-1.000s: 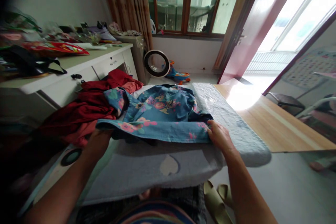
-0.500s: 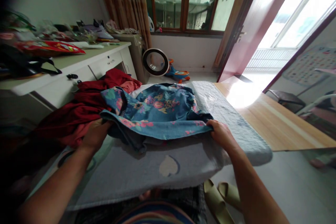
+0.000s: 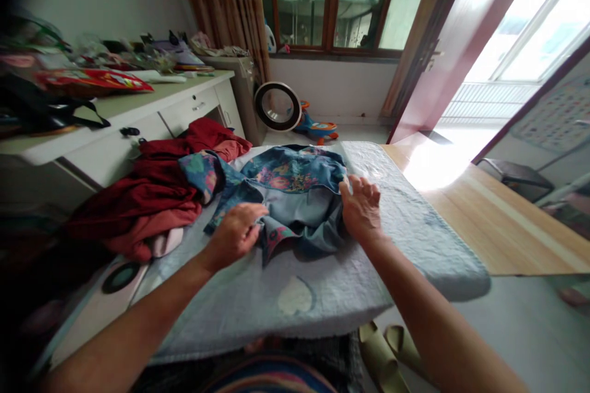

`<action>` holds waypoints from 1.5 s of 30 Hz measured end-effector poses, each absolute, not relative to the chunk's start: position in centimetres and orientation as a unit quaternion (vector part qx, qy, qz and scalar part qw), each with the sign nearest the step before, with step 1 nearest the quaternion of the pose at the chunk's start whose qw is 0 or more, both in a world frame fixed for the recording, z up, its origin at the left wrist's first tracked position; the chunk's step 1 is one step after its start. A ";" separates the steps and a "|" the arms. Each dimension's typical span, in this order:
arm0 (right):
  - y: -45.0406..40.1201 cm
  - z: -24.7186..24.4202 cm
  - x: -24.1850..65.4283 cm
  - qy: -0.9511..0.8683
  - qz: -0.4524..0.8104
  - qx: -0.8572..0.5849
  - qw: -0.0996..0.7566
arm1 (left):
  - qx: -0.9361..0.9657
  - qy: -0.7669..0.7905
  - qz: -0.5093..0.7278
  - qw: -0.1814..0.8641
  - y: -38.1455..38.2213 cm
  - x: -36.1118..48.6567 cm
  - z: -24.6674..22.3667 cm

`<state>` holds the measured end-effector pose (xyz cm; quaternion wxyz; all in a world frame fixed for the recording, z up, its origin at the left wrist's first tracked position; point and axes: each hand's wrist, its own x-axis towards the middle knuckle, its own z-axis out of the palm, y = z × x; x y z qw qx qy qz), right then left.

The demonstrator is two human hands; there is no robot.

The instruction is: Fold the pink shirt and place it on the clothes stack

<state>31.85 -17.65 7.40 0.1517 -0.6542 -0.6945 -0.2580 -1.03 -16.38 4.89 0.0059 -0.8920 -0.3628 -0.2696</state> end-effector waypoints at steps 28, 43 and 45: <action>-26.3 3.3 28.7 -0.836 -0.091 -0.523 0.139 | -0.868 -0.385 -0.305 -0.069 -20.4 0.3 3.3; -28.8 5.0 27.1 -0.883 0.055 -0.421 0.200 | -0.806 -0.422 -0.269 -0.316 -24.1 4.4 7.7; -29.2 5.1 26.9 -0.875 0.062 -0.431 0.214 | -0.816 -0.410 -0.248 -0.322 -24.7 5.1 7.5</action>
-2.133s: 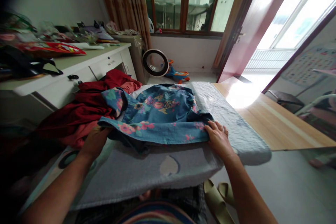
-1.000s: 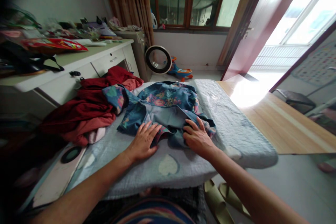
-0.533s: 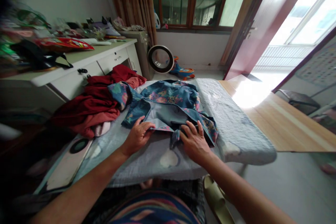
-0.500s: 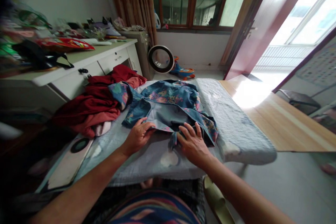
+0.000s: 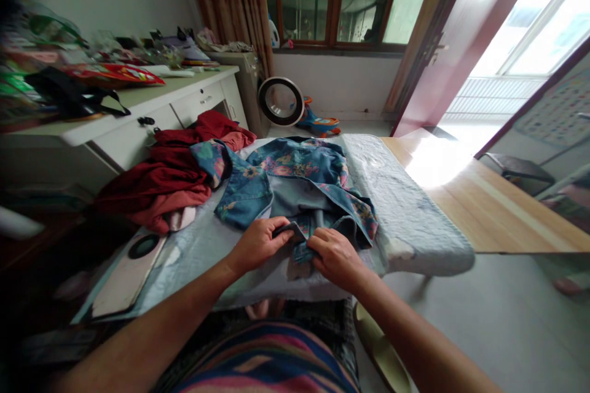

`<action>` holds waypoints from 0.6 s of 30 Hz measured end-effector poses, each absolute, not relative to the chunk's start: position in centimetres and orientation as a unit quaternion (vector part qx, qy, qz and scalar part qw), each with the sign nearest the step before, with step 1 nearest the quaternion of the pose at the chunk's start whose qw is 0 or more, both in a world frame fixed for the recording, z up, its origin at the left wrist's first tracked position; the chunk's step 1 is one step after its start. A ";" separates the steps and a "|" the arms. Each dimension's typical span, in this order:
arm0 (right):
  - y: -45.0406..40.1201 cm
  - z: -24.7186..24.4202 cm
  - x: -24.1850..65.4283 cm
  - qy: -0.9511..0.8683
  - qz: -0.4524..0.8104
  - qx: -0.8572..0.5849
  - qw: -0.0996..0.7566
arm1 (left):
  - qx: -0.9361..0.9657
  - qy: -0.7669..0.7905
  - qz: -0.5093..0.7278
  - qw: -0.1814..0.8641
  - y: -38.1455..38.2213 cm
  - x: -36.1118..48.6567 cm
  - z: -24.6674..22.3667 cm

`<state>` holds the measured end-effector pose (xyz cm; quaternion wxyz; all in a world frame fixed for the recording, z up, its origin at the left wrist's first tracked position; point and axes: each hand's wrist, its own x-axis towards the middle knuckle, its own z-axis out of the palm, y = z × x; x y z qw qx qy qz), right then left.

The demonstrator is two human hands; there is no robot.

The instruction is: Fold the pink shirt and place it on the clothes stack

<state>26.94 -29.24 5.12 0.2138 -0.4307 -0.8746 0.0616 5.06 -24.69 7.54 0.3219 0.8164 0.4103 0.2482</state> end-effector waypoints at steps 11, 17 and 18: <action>-29.5 4.0 25.6 -0.840 0.147 -0.446 0.271 | 0.868 0.335 0.113 0.348 -25.1 5.2 6.6; -29.5 4.7 24.9 -0.852 0.165 -0.444 0.222 | 0.879 0.369 0.089 0.288 -21.5 2.4 7.0; -29.5 4.7 24.8 -0.857 0.168 -0.442 0.205 | 0.882 0.406 0.069 0.231 -20.8 1.9 6.8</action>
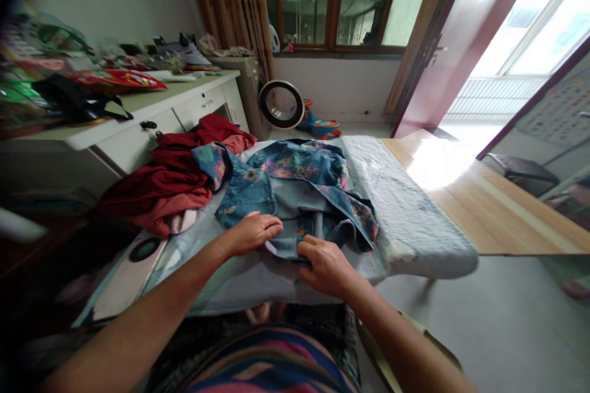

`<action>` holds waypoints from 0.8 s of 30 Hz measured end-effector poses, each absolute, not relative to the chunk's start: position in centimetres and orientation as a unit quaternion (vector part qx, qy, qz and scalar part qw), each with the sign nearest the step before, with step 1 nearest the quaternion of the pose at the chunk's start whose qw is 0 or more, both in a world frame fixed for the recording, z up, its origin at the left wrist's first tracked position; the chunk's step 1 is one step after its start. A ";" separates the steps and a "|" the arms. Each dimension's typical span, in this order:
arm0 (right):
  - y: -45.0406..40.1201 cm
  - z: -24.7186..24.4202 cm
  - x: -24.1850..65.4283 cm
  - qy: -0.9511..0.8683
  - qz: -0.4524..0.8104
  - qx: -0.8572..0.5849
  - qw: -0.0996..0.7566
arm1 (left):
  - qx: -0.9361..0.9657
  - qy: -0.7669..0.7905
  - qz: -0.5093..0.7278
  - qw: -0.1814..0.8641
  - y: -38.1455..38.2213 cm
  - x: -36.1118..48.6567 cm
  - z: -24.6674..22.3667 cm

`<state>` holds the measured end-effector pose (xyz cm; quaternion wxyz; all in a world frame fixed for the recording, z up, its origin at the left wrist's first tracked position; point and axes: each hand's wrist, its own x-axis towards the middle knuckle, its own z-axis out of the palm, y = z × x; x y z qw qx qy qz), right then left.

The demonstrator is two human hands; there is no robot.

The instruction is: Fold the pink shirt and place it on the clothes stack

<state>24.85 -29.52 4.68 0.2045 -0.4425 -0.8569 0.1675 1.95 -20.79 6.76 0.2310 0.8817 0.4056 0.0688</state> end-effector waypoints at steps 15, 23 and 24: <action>-28.8 3.8 23.7 -0.866 0.211 -0.411 0.193 | 0.749 0.661 0.017 0.046 -16.1 1.9 4.6; -29.2 1.7 24.1 -0.811 0.254 -0.455 0.267 | 0.737 0.634 0.233 0.025 -18.5 -1.8 5.6; -29.3 1.7 24.2 -0.806 0.256 -0.454 0.280 | 0.730 0.625 0.275 0.020 -19.4 -3.0 6.1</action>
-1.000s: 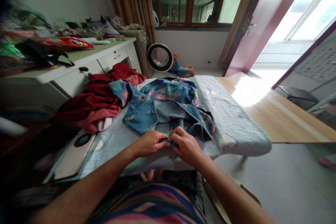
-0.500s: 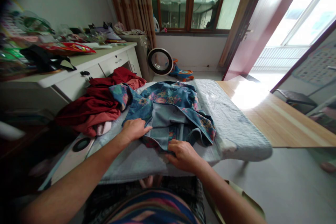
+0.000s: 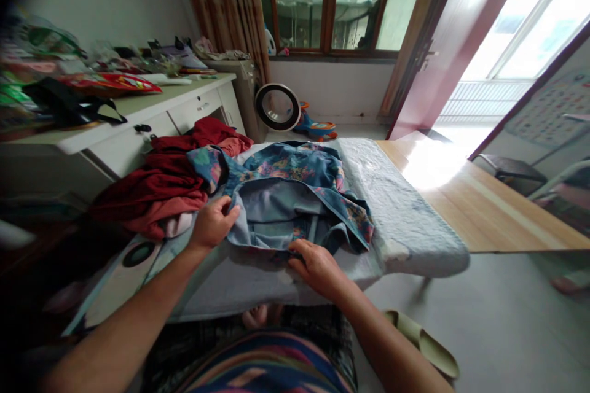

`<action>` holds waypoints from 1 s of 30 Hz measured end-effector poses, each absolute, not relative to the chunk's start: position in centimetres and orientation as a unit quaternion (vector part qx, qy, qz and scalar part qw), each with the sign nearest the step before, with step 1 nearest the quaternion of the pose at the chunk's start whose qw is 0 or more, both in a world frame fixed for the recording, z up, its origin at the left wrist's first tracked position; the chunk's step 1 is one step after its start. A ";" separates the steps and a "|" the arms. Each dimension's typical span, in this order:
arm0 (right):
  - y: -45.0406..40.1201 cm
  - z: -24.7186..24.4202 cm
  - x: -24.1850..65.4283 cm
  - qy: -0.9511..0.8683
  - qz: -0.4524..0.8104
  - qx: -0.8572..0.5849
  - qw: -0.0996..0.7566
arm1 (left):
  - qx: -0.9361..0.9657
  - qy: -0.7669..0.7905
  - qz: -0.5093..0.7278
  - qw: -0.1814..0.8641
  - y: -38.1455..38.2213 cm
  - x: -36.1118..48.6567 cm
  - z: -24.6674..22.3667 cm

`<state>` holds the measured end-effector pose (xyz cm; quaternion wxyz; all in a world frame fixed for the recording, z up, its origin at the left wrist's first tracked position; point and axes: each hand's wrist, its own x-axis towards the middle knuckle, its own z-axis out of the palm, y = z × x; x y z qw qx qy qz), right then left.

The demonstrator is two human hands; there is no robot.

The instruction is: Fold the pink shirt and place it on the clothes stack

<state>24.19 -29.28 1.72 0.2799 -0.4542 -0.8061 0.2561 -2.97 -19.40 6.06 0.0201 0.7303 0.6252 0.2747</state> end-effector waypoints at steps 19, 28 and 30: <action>-27.4 3.6 33.6 -0.673 -0.087 -0.691 0.249 | 0.825 0.545 0.139 -0.043 -23.4 -7.4 4.7; -26.9 2.0 36.6 -0.697 -0.026 -0.711 0.091 | 0.797 0.542 0.264 0.036 -22.4 -9.2 5.4; -27.1 2.2 36.9 -0.721 0.019 -0.685 0.103 | 0.773 0.560 0.297 0.030 -22.5 -11.3 6.0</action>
